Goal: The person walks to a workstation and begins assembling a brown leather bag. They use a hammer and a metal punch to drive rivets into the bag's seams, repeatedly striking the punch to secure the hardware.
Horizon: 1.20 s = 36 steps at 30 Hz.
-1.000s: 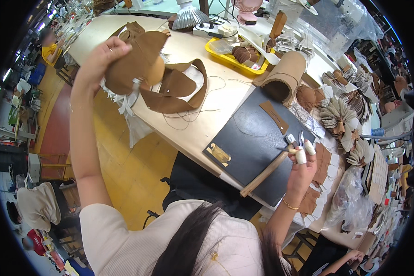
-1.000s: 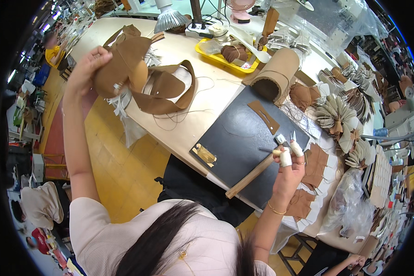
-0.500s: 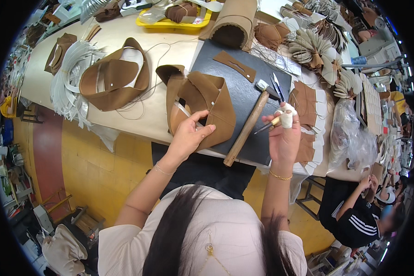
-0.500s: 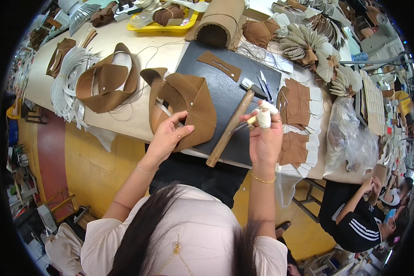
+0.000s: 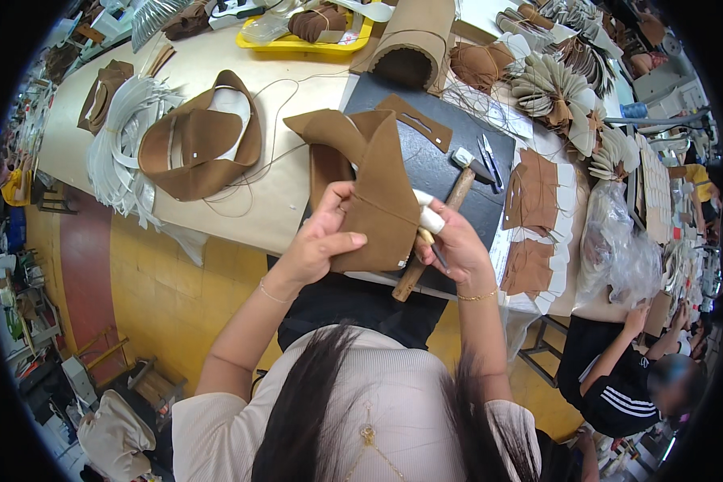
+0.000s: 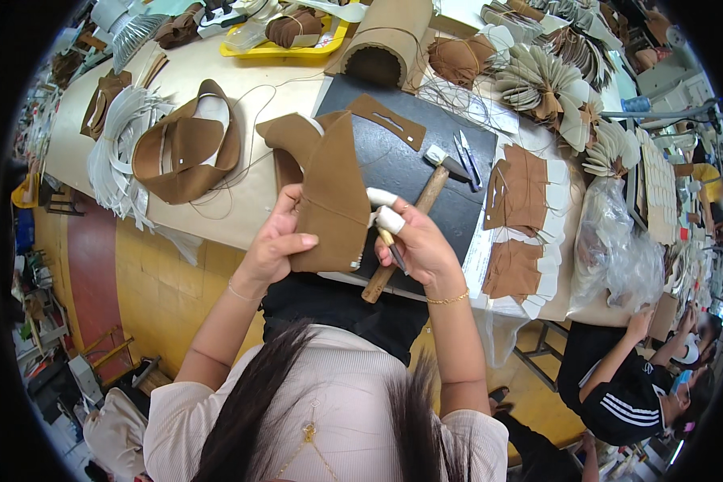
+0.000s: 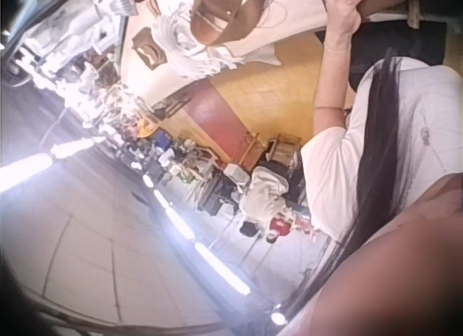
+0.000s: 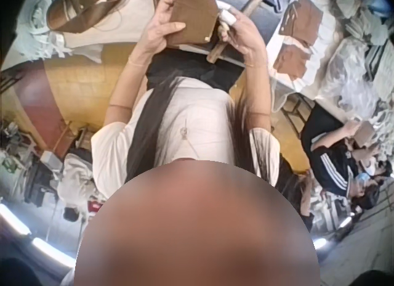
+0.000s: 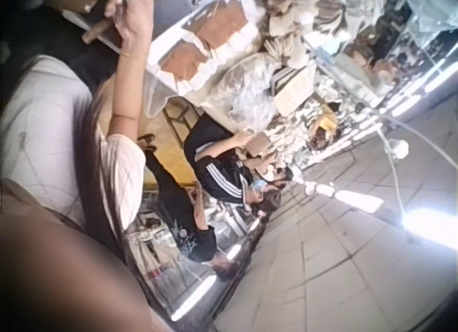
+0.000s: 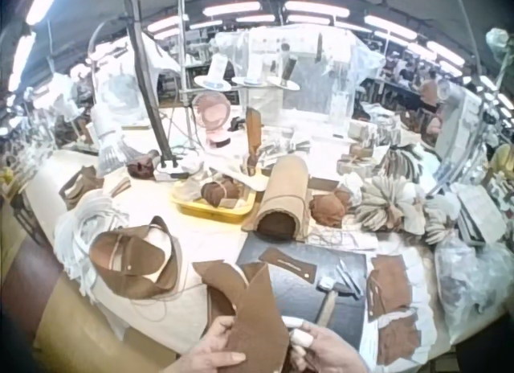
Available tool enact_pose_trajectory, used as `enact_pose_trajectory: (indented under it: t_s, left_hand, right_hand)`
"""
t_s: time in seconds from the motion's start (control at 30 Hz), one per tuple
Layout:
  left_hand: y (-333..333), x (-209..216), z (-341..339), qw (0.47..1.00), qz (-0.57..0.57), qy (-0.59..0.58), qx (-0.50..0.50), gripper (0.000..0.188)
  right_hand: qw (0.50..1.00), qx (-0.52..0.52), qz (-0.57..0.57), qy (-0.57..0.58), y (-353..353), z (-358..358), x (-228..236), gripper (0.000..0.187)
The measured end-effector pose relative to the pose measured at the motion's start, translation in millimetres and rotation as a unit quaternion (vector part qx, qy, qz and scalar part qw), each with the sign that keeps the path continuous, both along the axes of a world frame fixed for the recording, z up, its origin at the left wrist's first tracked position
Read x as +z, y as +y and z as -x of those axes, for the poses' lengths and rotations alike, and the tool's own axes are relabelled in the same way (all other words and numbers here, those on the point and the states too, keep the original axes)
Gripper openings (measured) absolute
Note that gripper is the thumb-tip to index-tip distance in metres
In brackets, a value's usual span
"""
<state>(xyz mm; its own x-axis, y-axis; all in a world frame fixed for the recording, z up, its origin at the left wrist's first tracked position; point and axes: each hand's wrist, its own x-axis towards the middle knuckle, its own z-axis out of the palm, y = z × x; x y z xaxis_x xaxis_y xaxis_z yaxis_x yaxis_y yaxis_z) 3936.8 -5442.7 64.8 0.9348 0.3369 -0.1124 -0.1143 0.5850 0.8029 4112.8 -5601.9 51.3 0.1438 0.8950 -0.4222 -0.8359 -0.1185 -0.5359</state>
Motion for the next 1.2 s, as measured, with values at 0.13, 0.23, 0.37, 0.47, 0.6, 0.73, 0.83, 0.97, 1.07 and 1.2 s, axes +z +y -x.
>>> enact_pose_trajectory:
  t_s: [0.13,0.23,0.37,0.47,0.6,0.73,0.83,0.97,1.07,1.2]
  left_hand:
    - [18,5,5,0.996,0.009,0.088,-0.015,0.077]
    - [25,9,13,0.99,-0.094,0.095,-0.037,0.078]
    - [33,11,24,0.999,0.017,0.037,-0.021,0.08]
    - [46,5,30,0.982,0.18,-0.051,0.033,0.084]
    - [62,-10,38,0.932,0.311,-0.183,0.002,0.086]
    - [74,4,53,0.977,0.184,-0.104,0.038,0.085]
    - [83,49,70,0.988,-0.09,0.031,0.123,0.08]
    - [75,108,105,0.94,-0.251,0.173,0.156,0.063]
    - [62,91,103,0.869,-0.376,0.289,0.142,0.052]
    - [27,11,55,0.884,-0.334,0.321,0.057,0.054]
  right_hand:
    - [0.991,-0.032,-0.06,0.118,16,-1,-18,0.051]
    - [0.979,-0.102,-0.1,0.144,26,-8,-18,0.064]
    - [0.965,-0.135,-0.127,0.184,26,-2,5,0.067]
    - [0.993,-0.073,0.022,0.092,20,23,25,0.061]
    - [0.977,-0.021,-0.124,0.175,33,47,19,0.058]
    - [0.938,-0.052,-0.165,0.301,81,34,-1,0.062]
    - [0.944,-0.004,-0.202,0.259,120,31,8,0.062]
    - [0.957,0.066,-0.232,0.159,161,34,38,0.057]
    - [0.961,0.075,-0.255,0.078,157,28,47,0.051]
    - [0.99,0.032,-0.05,-0.129,113,5,27,0.046]
